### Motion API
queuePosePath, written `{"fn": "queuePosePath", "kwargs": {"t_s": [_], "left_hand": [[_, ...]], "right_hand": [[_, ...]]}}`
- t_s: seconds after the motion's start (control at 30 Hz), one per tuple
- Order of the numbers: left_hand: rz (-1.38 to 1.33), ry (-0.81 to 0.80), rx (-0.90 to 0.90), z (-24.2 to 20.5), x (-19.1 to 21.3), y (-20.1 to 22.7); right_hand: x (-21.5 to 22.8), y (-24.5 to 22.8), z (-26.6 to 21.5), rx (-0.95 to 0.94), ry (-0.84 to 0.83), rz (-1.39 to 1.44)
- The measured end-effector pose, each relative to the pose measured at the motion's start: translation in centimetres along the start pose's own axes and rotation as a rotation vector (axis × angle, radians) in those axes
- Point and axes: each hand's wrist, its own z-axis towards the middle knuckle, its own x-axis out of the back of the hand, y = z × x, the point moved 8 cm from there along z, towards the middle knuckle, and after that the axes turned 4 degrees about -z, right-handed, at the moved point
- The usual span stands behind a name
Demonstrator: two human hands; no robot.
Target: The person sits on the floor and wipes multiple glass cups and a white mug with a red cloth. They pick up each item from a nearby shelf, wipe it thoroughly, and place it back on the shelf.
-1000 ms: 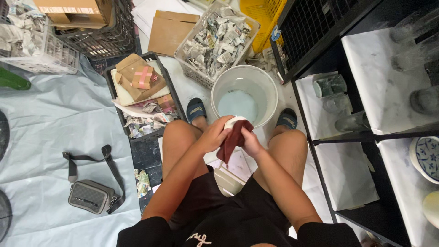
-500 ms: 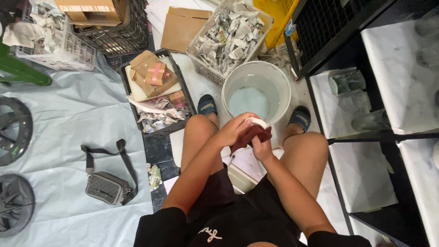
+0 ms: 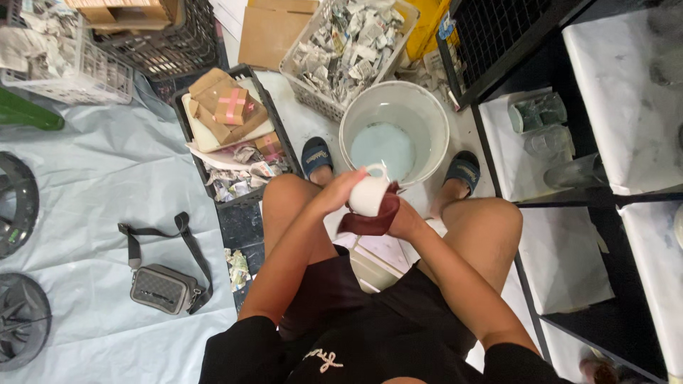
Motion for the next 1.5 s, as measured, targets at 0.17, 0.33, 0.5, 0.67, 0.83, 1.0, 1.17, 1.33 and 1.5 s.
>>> {"fn": "queuePosePath", "kwargs": {"t_s": [0.17, 0.33, 0.5, 0.67, 0.83, 1.0, 1.17, 1.33, 1.5], "left_hand": [[-0.204, 0.033, 0.148, 0.5, 0.9, -2.8], [0.154, -0.061, -0.049, 0.3, -0.2, -1.8], [0.062, -0.25, -0.042, -0.6, -3.6, -1.9], [0.059, -0.216, -0.215, -0.6, -5.9, -0.7], [0.131, 0.052, -0.292, -0.6, -4.7, 0.8], [0.549, 0.263, -0.559, -1.8, -4.8, 4.5], [0.713, 0.428, -0.819, -3.3, -5.5, 7.7], [0.85, 0.373, -0.82, -3.7, -7.1, 9.6], [0.695, 0.275, -0.8, -4.3, -8.7, 11.5]], "right_hand": [[-1.4, 3.9, -1.6, -0.654, 0.127, 1.202], [1.1, 5.6, -5.0, -0.123, 0.374, 0.298], [3.0, 13.5, -10.7, 0.036, 0.671, 0.535], [2.4, 16.1, -8.9, 0.043, 0.652, 1.074], [2.1, 14.2, -7.3, -0.207, 0.754, 1.225], [1.2, 13.3, -5.5, -0.189, 0.619, 1.327], [1.0, 12.5, -6.2, -0.292, 0.782, 0.855], [2.7, 9.2, -4.6, -0.166, 0.825, 0.947], [5.4, 9.2, -4.2, -0.193, 0.865, 0.864]]}}
